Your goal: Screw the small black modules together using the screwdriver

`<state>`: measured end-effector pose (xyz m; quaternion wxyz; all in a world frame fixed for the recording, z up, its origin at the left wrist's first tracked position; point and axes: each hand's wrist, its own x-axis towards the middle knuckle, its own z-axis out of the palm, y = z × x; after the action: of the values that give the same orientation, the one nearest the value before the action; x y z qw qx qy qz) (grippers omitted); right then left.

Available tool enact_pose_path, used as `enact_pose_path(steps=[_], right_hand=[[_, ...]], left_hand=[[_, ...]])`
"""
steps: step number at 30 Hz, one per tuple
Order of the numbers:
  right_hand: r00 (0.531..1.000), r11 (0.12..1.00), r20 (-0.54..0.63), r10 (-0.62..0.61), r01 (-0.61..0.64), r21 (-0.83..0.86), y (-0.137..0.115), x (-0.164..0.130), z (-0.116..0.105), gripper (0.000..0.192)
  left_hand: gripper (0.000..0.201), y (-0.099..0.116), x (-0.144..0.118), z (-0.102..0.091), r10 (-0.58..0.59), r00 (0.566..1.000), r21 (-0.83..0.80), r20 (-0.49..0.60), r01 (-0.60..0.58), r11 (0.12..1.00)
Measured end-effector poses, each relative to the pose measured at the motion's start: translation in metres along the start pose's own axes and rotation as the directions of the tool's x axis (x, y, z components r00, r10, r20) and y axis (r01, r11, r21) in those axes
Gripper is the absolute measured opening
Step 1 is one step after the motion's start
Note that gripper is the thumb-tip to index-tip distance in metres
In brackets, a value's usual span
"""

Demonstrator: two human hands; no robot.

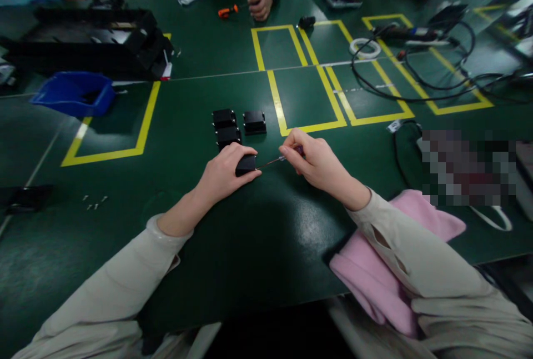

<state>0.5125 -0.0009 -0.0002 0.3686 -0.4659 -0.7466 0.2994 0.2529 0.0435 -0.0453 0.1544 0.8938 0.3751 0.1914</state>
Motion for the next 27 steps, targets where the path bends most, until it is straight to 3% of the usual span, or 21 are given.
enact_pose_path(steps=[5,11,27], right_hand=[[0.998,1.0,0.061,-0.027,0.027,0.01,-0.001,0.0004,-0.0051,0.015],[0.997,0.997,0.038,-0.063,0.061,0.052,-0.0001,-0.0016,-0.0015,0.011],[0.998,0.999,0.063,0.029,-0.027,-0.024,-0.0048,-0.0004,-0.0062,0.017]], left_hand=[[0.037,0.0003,0.0,-0.0004,-0.006,1.0,-0.006,-0.001,0.006,1.0],[0.037,0.001,-0.0001,-0.0004,-0.004,1.0,0.007,0.001,0.004,1.0],[0.038,0.0004,0.0005,-0.0006,-0.016,1.0,-0.004,0.003,0.016,1.0]])
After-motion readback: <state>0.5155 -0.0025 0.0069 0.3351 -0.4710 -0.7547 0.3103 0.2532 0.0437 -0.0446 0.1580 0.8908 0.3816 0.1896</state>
